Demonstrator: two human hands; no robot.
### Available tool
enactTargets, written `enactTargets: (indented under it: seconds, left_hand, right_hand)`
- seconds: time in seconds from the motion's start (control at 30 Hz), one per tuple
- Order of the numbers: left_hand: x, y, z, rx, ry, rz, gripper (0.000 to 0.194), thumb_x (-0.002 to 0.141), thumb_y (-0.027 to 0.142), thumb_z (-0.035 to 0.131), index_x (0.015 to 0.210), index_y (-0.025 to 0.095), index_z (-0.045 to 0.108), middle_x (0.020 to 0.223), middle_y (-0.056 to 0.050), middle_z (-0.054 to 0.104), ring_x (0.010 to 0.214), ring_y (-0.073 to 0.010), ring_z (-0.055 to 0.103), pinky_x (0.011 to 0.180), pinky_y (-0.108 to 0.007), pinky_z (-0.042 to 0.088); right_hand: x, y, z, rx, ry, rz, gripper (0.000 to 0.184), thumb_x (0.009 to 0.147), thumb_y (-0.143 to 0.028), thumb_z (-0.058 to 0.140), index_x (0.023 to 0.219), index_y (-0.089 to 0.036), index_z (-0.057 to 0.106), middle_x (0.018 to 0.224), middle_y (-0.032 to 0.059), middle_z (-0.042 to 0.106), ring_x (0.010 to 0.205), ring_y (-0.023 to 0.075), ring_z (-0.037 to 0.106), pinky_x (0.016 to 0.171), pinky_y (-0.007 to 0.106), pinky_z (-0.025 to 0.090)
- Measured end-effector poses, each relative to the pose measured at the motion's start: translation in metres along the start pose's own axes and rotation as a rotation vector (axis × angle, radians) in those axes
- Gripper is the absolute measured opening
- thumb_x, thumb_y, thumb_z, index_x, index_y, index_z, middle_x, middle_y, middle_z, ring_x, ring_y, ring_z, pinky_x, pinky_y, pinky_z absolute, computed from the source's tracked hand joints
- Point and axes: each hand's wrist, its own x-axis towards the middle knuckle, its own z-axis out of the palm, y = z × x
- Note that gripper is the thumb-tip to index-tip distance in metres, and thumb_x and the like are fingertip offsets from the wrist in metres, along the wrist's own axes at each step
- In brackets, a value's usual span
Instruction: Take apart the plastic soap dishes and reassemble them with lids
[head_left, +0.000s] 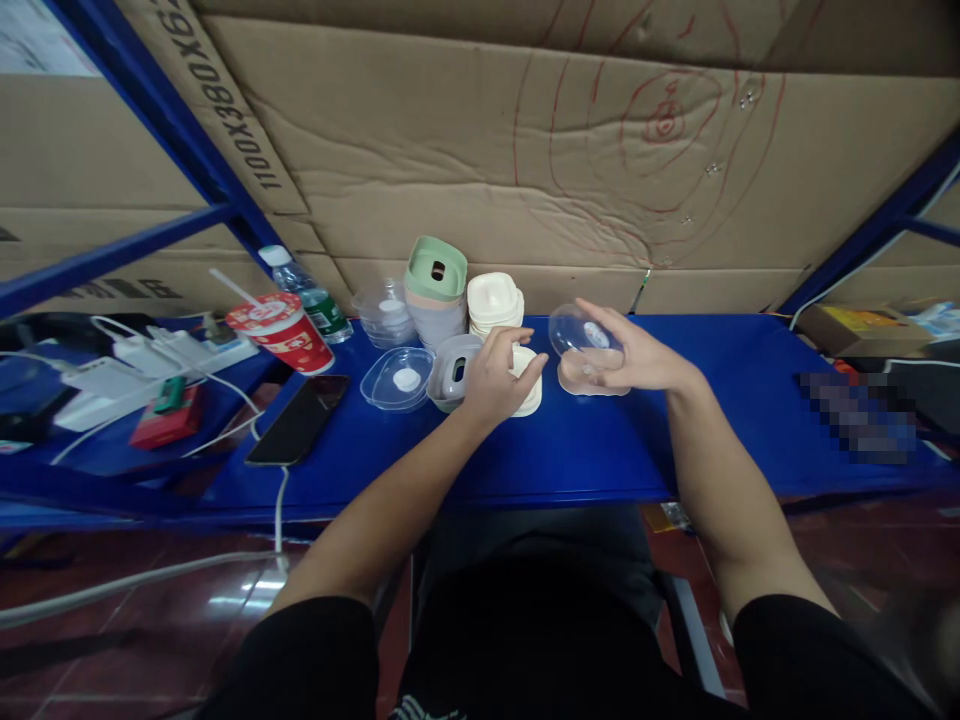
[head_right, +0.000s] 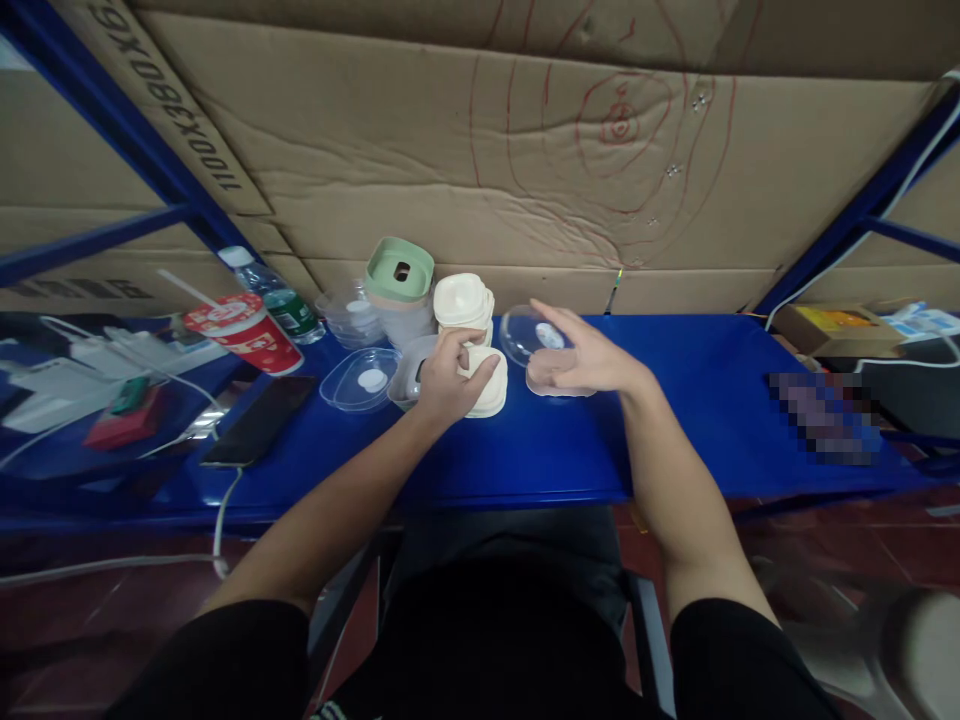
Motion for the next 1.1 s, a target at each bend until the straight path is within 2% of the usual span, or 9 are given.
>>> enactTargets:
  seconds: [0.1,0.2,0.37,0.53,0.6,0.7,0.8,0.9,1.1]
  left_hand:
    - [0.003,-0.002,-0.009,0.011,-0.111,0.013,0.018,0.102,0.036,0.070,0.113,0.022,0.074,0.097,-0.004,0.075,0.083,-0.0189,0.067,0.086,-0.035,0.057]
    - [0.004,-0.002,-0.011,0.003,-0.207,0.025,0.015,0.102,0.034,0.069,0.107,0.021,0.076,0.098,-0.005,0.077,0.087,-0.0201,0.070,0.088,-0.036,0.057]
    - [0.001,0.001,-0.008,-0.048,-0.399,0.146,0.018,0.103,0.036,0.067,0.107,0.022,0.076,0.100,-0.006,0.079,0.094,-0.0217,0.074,0.090,-0.037,0.058]
    - [-0.005,0.001,-0.004,-0.042,-0.526,0.215,0.021,0.103,0.038,0.066,0.110,0.021,0.077,0.099,-0.006,0.081,0.097,-0.0222,0.077,0.091,-0.037,0.060]
    - [-0.007,0.000,-0.003,-0.039,-0.554,0.233,0.022,0.103,0.038,0.066,0.110,0.020,0.078,0.100,-0.006,0.081,0.098,-0.0227,0.078,0.091,-0.037,0.060]
    - [-0.009,0.000,-0.002,-0.028,-0.563,0.244,0.022,0.103,0.037,0.067,0.110,0.020,0.078,0.100,-0.006,0.081,0.098,-0.0233,0.078,0.090,-0.038,0.060]
    - [-0.009,0.000,-0.002,-0.023,-0.583,0.238,0.022,0.103,0.037,0.066,0.111,0.021,0.078,0.099,-0.005,0.081,0.098,-0.0233,0.078,0.089,-0.038,0.060]
    - [-0.008,0.002,-0.003,-0.024,-0.612,0.232,0.022,0.103,0.037,0.067,0.112,0.021,0.078,0.099,-0.005,0.081,0.099,-0.0241,0.078,0.089,-0.039,0.060]
    - [-0.007,0.004,-0.005,-0.008,-0.679,0.203,0.023,0.104,0.038,0.067,0.116,0.021,0.077,0.104,-0.005,0.082,0.104,-0.0247,0.078,0.092,-0.039,0.059]
  right_hand:
    - [-0.002,0.030,-0.017,-0.213,-0.064,0.151,0.112,0.071,-0.041,0.086,0.173,-0.029,0.040,0.174,0.0110,0.047,0.161,0.0403,0.042,0.134,0.058,0.029]
    - [0.001,0.050,-0.015,-0.288,-0.183,0.202,0.111,0.070,-0.038,0.085,0.172,-0.028,0.042,0.171,0.0121,0.051,0.158,0.0399,0.046,0.133,0.059,0.032]
    - [0.004,0.057,-0.008,-0.355,-0.222,0.210,0.108,0.070,-0.036,0.083,0.171,-0.028,0.046,0.173,0.0126,0.047,0.161,0.0404,0.043,0.135,0.059,0.026]
    - [0.002,0.059,-0.011,-0.319,-0.231,0.187,0.104,0.072,-0.036,0.082,0.170,-0.029,0.047,0.175,0.0121,0.045,0.163,0.0387,0.040,0.134,0.057,0.031]
    - [0.003,0.059,-0.008,-0.325,-0.217,0.183,0.102,0.073,-0.035,0.082,0.169,-0.028,0.048,0.174,0.0129,0.046,0.162,0.0384,0.042,0.134,0.056,0.032]
    - [0.010,0.060,0.004,-0.400,-0.116,0.230,0.098,0.076,-0.037,0.081,0.169,-0.026,0.048,0.172,0.0149,0.050,0.160,0.0399,0.045,0.132,0.058,0.033]
    - [0.017,0.063,0.014,-0.466,-0.023,0.254,0.093,0.084,-0.040,0.078,0.169,-0.021,0.046,0.172,0.0195,0.048,0.165,0.0411,0.038,0.132,0.060,0.030]
    - [0.019,0.069,0.017,-0.453,-0.007,0.199,0.090,0.087,-0.043,0.078,0.168,-0.018,0.048,0.174,0.0213,0.046,0.168,0.0400,0.031,0.132,0.060,0.030]
    - [0.018,0.085,0.015,-0.401,0.068,0.143,0.089,0.084,-0.049,0.083,0.164,-0.021,0.055,0.169,0.0218,0.052,0.162,0.0449,0.041,0.129,0.065,0.035]
